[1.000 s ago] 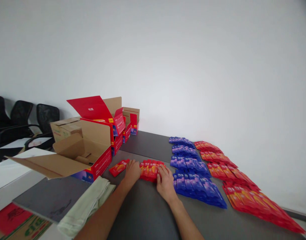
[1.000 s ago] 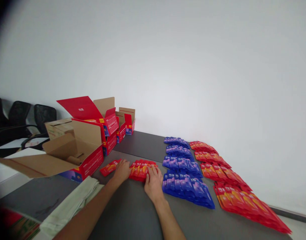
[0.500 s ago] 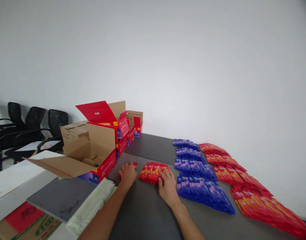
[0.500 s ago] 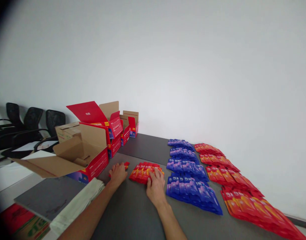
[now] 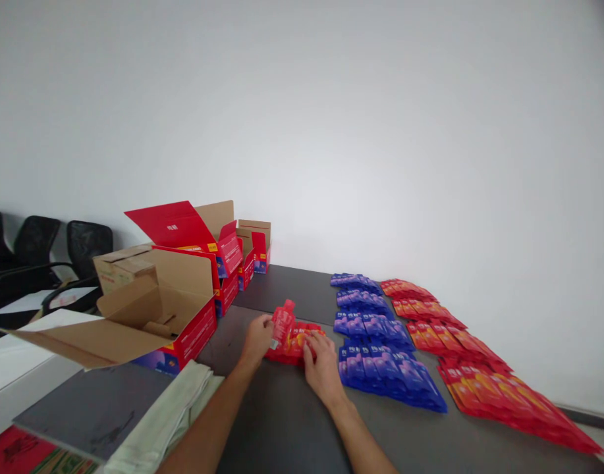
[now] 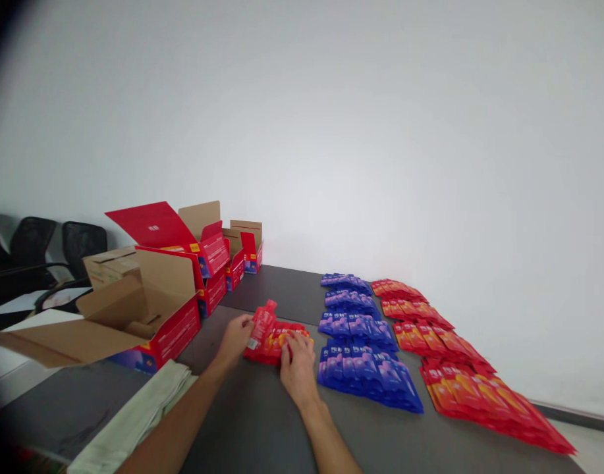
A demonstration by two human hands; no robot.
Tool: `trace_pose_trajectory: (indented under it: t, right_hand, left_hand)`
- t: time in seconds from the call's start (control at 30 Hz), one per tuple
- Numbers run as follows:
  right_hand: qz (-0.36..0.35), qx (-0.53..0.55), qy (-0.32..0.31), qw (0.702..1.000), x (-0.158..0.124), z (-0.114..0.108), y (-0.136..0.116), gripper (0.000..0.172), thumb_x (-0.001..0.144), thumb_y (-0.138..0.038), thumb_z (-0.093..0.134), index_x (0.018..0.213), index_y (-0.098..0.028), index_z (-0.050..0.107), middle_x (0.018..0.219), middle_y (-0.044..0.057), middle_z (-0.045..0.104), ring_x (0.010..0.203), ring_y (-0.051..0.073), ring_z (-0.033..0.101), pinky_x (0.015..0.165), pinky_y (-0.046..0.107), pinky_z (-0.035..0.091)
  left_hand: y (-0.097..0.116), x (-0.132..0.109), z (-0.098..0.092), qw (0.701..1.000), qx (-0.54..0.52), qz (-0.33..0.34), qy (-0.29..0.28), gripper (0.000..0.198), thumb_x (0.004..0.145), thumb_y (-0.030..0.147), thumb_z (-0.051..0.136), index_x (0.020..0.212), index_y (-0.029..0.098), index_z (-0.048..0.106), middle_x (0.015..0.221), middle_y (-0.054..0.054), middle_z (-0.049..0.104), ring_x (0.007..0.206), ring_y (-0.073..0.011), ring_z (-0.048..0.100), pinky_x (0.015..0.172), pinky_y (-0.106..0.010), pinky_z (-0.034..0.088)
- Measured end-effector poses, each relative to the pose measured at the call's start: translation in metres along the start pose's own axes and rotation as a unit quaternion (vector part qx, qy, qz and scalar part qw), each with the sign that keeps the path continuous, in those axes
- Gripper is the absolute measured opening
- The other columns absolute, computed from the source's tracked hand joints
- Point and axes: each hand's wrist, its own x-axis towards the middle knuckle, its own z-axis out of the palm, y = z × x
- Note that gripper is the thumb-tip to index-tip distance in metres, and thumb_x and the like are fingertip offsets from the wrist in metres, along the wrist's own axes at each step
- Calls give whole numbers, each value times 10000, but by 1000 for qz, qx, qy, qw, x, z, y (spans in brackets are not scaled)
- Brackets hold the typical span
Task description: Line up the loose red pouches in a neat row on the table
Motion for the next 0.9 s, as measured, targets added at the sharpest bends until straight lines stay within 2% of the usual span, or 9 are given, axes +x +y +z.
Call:
trace_pose_trajectory:
  t: [0.07, 0.17, 0.23, 0.3, 0.43, 0.6, 0.77, 0.9]
  right_hand:
    - [41, 75, 5, 996, 4, -3, -3, 351, 961, -387, 449, 1154, -177, 653, 1161, 103, 627, 1117, 256, 535, 1007, 399, 399]
    - [99, 176, -22, 979, 8, -9, -7, 345, 932, -470, 498, 998, -178, 668, 925, 69, 670, 844, 223, 612, 791, 315, 489]
    - [112, 207, -39, 971, 8, -11, -6, 343, 908, -488, 517, 804, -182, 631, 736, 28, 622, 676, 191, 569, 640, 267, 460]
    - [120, 215, -44, 968, 8, -12, -3, 344, 882, -465, 535, 673, -192, 545, 628, -9, 536, 587, 160, 493, 551, 237, 391]
    - [113, 220, -75, 966, 6, -9, 2, 292, 834, -371, 554, 620, -200, 452, 588, -45, 430, 551, 126, 399, 523, 218, 305]
    - [113, 235, -134, 956, 7, -9, -6, 337, 850, -415, 549, 626, -201, 415, 591, -52, 396, 549, 113, 369, 524, 212, 281]
    - [119, 254, -225, 933, 6, -13, -10, 313, 857, -408, 594, 667, -176, 505, 615, -53, 433, 546, 98, 367, 511, 203, 249]
    - [140, 266, -219, 929, 6, -11, -5, 279, 843, -371, 604, 667, -156, 581, 630, -30, 523, 570, 111, 439, 533, 207, 292]
  left_hand:
    - [7, -4, 14, 990, -131, -20, -39, 216, 747, 306, 553, 811, 141, 676, 751, -46, 709, 658, -170, 621, 614, -248, 457]
    - [17, -13, 33, 967, -238, -54, -77, 194, 672, 289, 607, 770, 136, 675, 689, -32, 692, 582, -153, 601, 572, -248, 463]
    - [23, -16, 40, 955, -272, -77, -92, 180, 647, 281, 642, 754, 139, 671, 648, -19, 676, 527, -137, 576, 534, -241, 451]
    - [27, -17, 42, 946, -293, -87, -108, 201, 652, 307, 677, 765, 141, 669, 632, -9, 666, 507, -128, 564, 514, -233, 439]
    - [28, -12, 42, 940, -306, -77, -128, 330, 697, 448, 709, 777, 132, 663, 634, -12, 661, 517, -124, 569, 508, -225, 426]
    - [21, -9, 47, 949, -296, -79, -73, 362, 688, 486, 719, 710, 136, 628, 570, 12, 620, 469, -102, 524, 451, -197, 354]
    - [24, -12, 45, 933, -345, -89, -47, 371, 682, 502, 723, 706, 150, 609, 556, 32, 597, 454, -92, 505, 445, -195, 356]
    - [33, -16, 41, 913, -393, -104, -40, 373, 654, 494, 751, 716, 156, 604, 553, 41, 588, 444, -85, 490, 453, -199, 376]
